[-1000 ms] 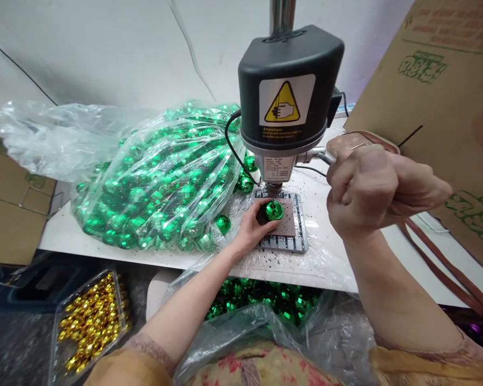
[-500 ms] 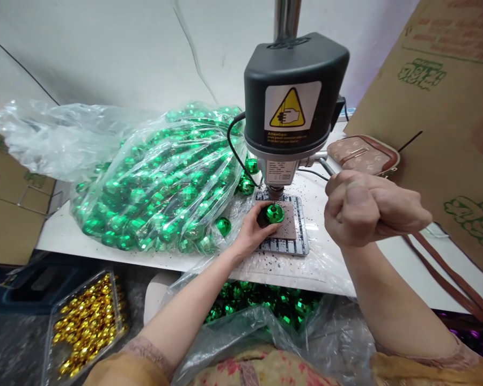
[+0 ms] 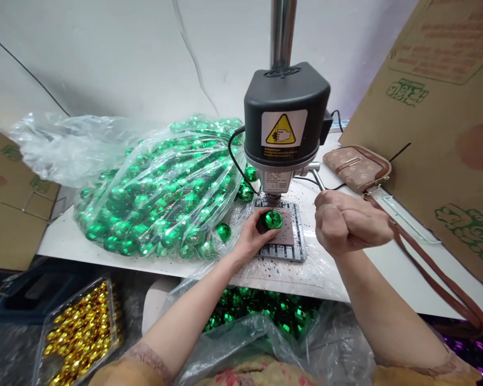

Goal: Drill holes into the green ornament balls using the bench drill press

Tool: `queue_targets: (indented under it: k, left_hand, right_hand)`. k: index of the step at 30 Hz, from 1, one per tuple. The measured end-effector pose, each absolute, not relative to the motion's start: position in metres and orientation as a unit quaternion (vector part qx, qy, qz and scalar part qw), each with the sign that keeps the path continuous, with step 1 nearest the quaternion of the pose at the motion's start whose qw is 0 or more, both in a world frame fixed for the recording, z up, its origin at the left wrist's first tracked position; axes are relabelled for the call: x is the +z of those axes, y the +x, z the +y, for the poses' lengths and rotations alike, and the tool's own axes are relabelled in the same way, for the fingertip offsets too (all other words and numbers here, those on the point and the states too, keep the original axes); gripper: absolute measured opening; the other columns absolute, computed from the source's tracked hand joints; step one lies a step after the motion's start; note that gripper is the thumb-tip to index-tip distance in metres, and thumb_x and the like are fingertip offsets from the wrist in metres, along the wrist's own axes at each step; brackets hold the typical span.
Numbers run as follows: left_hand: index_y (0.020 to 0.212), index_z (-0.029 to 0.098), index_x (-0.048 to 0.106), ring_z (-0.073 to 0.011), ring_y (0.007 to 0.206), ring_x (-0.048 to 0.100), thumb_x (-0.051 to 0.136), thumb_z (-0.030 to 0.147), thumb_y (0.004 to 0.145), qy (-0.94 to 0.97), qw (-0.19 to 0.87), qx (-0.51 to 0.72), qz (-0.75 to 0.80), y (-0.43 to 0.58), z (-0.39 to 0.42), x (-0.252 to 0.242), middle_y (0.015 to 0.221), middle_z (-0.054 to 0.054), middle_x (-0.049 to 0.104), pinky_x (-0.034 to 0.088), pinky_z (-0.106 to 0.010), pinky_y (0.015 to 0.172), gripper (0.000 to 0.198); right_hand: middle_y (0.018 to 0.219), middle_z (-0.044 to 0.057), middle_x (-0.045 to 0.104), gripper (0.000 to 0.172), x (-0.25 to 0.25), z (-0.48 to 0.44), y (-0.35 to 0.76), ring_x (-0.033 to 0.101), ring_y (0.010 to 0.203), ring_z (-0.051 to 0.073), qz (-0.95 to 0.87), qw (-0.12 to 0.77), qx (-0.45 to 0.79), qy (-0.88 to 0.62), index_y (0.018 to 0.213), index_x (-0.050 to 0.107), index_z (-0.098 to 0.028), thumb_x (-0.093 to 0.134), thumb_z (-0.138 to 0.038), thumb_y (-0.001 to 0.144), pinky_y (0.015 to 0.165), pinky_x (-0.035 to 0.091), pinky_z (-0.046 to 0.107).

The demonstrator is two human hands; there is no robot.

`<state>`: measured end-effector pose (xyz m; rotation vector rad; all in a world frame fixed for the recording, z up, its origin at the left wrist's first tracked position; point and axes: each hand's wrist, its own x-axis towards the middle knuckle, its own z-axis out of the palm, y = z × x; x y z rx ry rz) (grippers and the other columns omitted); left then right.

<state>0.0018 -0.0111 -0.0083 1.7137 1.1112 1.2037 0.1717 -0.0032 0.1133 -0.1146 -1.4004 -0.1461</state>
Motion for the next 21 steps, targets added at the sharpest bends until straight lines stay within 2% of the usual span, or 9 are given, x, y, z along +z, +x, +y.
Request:
queue_targets:
  k: [4, 6, 9, 11, 15, 16, 18, 21]
  left_hand:
    - [0.124, 0.022, 0.06, -0.0237, 0.111, 0.067, 0.081, 0.03, 0.08, 0.666, 0.37, 0.475, 0.44, 0.005, -0.011, -0.004, 0.121, -0.008, 0.069, 0.053, -0.041, 0.1, 0.05]
    - [0.121, 0.021, 0.06, -0.024, 0.109, 0.067, 0.08, 0.03, 0.08, 0.664, 0.335, 0.485, 0.46, 0.006, -0.015, 0.001, 0.118, -0.008, 0.069, 0.053, -0.042, 0.097, 0.047]
    - [0.113, 0.021, 0.06, -0.025, 0.101, 0.067, 0.079, 0.033, 0.078, 0.681, 0.244, 0.485, 0.492, -0.001, -0.036, 0.011, 0.109, -0.008, 0.069, 0.053, -0.041, 0.09, 0.041]
    - [0.107, 0.022, 0.061, -0.0249, 0.092, 0.066, 0.08, 0.036, 0.076, 0.742, 0.211, 0.421, 0.478, -0.013, -0.063, 0.018, 0.1, -0.007, 0.069, 0.052, -0.038, 0.081, 0.039]
    - [0.099, 0.023, 0.064, -0.0259, 0.071, 0.064, 0.084, 0.05, 0.071, 0.897, 0.171, 0.133, 0.385, -0.046, -0.119, 0.028, 0.084, -0.006, 0.069, 0.043, -0.035, 0.059, 0.043]
    - [0.101, 0.024, 0.065, -0.0263, 0.068, 0.064, 0.082, 0.055, 0.073, 0.914, 0.153, 0.086, 0.365, -0.053, -0.127, 0.03, 0.083, -0.006, 0.069, 0.04, -0.036, 0.056, 0.045]
    - [0.107, 0.027, 0.066, -0.026, 0.069, 0.064, 0.072, 0.057, 0.084, 0.925, 0.127, 0.074, 0.349, -0.062, -0.129, 0.035, 0.084, -0.005, 0.07, 0.04, -0.036, 0.057, 0.039]
    - [0.11, 0.026, 0.066, -0.0236, 0.081, 0.065, 0.049, 0.033, 0.101, 0.896, 0.089, 0.176, 0.398, -0.063, -0.09, 0.043, 0.089, -0.006, 0.069, 0.049, -0.034, 0.069, 0.02]
  right_hand:
    - [0.044, -0.006, 0.035, 0.048, 0.147, -0.008, 0.166, 0.033, 0.039, 0.004, -0.576, 0.795, 0.043, -0.185, 0.048, 0.031, -0.018, 0.057, -0.009, 0.088, 0.042, 0.022, 0.028]
    - [0.04, -0.007, 0.034, 0.048, 0.169, -0.005, 0.163, 0.029, 0.036, 0.005, -0.529, 0.826, 0.096, -0.168, 0.047, 0.038, -0.019, 0.064, -0.019, 0.087, 0.04, 0.019, 0.029]
    - [0.038, -0.007, 0.034, 0.048, 0.191, 0.002, 0.163, 0.029, 0.036, 0.006, -0.534, 0.812, 0.162, -0.172, 0.047, 0.04, -0.019, 0.069, -0.023, 0.085, 0.04, 0.02, 0.029]
    - [0.039, -0.006, 0.033, 0.048, 0.195, 0.004, 0.164, 0.028, 0.037, 0.006, -0.535, 0.808, 0.171, -0.176, 0.047, 0.039, -0.019, 0.068, -0.022, 0.085, 0.041, 0.021, 0.029]
    - [0.04, -0.006, 0.034, 0.047, 0.191, 0.002, 0.165, 0.029, 0.038, 0.005, -0.54, 0.806, 0.166, -0.175, 0.047, 0.04, -0.018, 0.068, -0.019, 0.085, 0.042, 0.02, 0.028]
    - [0.04, -0.006, 0.034, 0.047, 0.191, 0.002, 0.164, 0.03, 0.039, 0.005, -0.538, 0.808, 0.164, -0.177, 0.048, 0.04, -0.018, 0.067, -0.018, 0.086, 0.043, 0.019, 0.028]
    - [0.041, -0.006, 0.033, 0.046, 0.191, 0.001, 0.163, 0.03, 0.039, 0.005, -0.529, 0.815, 0.157, -0.178, 0.048, 0.039, -0.019, 0.064, -0.016, 0.086, 0.044, 0.019, 0.028]
    - [0.04, -0.006, 0.033, 0.046, 0.191, 0.002, 0.16, 0.03, 0.039, 0.005, -0.518, 0.824, 0.149, -0.177, 0.048, 0.038, -0.019, 0.063, -0.016, 0.086, 0.043, 0.018, 0.028]
